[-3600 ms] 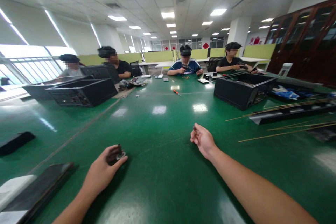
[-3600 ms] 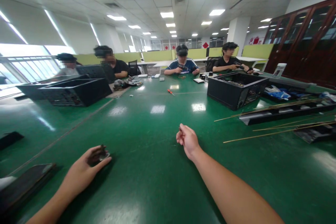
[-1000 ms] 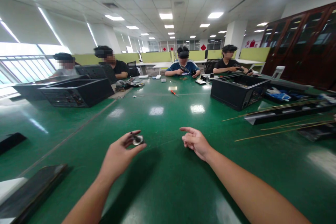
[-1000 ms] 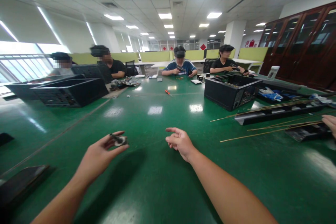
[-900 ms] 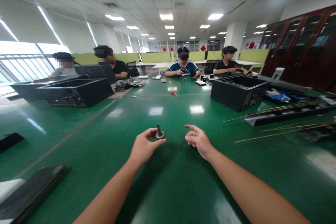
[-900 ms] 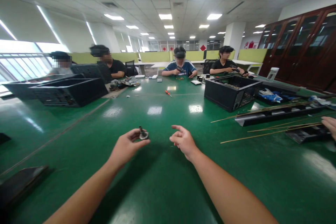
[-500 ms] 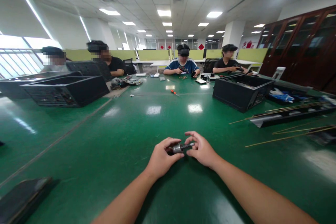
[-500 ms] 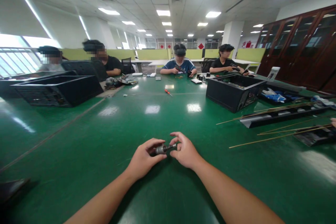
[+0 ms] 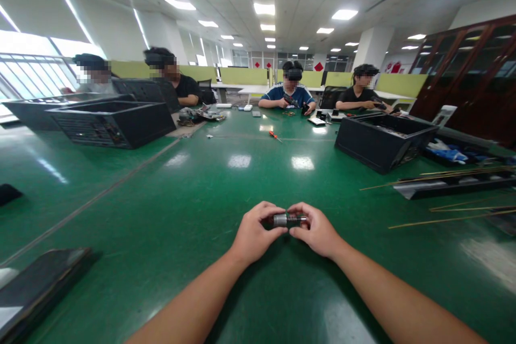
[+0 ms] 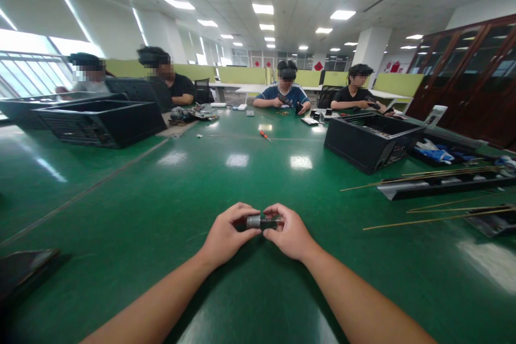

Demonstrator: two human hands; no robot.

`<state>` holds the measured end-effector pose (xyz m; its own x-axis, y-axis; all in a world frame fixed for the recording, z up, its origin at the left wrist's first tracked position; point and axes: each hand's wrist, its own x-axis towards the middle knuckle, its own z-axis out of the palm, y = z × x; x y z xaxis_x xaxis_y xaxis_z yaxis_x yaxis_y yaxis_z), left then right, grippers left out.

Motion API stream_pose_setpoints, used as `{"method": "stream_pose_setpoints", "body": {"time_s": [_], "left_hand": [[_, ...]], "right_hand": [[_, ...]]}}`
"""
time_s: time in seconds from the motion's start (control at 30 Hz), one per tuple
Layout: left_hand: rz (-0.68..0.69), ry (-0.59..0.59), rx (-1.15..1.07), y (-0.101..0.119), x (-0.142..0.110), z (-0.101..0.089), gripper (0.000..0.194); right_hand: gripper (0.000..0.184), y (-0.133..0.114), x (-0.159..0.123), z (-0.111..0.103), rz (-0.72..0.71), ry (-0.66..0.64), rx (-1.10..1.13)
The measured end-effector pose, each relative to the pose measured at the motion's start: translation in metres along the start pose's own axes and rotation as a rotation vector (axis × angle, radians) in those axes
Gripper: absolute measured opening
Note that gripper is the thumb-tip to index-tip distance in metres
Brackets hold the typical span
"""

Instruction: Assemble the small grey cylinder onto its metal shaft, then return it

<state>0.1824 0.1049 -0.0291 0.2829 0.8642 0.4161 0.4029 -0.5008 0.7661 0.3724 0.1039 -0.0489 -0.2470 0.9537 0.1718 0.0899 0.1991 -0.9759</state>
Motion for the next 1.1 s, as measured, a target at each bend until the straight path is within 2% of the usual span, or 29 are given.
{"method": "stream_pose_setpoints", "body": {"time_s": [0.33, 0.5, 0.67, 0.8, 1.1], "left_hand": [[-0.019, 0.02, -0.026, 0.001, 0.001, 0.001, 0.029], [-0.026, 0.016, -0.044, -0.002, 0.001, 0.002, 0.028], [-0.125, 0.024, -0.113, -0.004, 0.001, 0.004, 0.036], [-0.19, 0.03, -0.17, -0.005, 0.001, 0.004, 0.039], [-0.173, 0.038, -0.136, -0.008, 0.001, 0.004, 0.04]], "right_hand": [[0.028, -0.007, -0.001, 0.0, 0.014, -0.021, -0.068], [0.023, -0.002, 0.0, -0.001, 0.01, -0.025, -0.088], [0.021, 0.005, 0.001, -0.004, 0.025, -0.047, -0.043], [0.017, 0.004, 0.001, -0.004, -0.015, -0.047, 0.033], [0.018, 0.005, 0.001, -0.004, -0.005, -0.048, 0.008]]}}
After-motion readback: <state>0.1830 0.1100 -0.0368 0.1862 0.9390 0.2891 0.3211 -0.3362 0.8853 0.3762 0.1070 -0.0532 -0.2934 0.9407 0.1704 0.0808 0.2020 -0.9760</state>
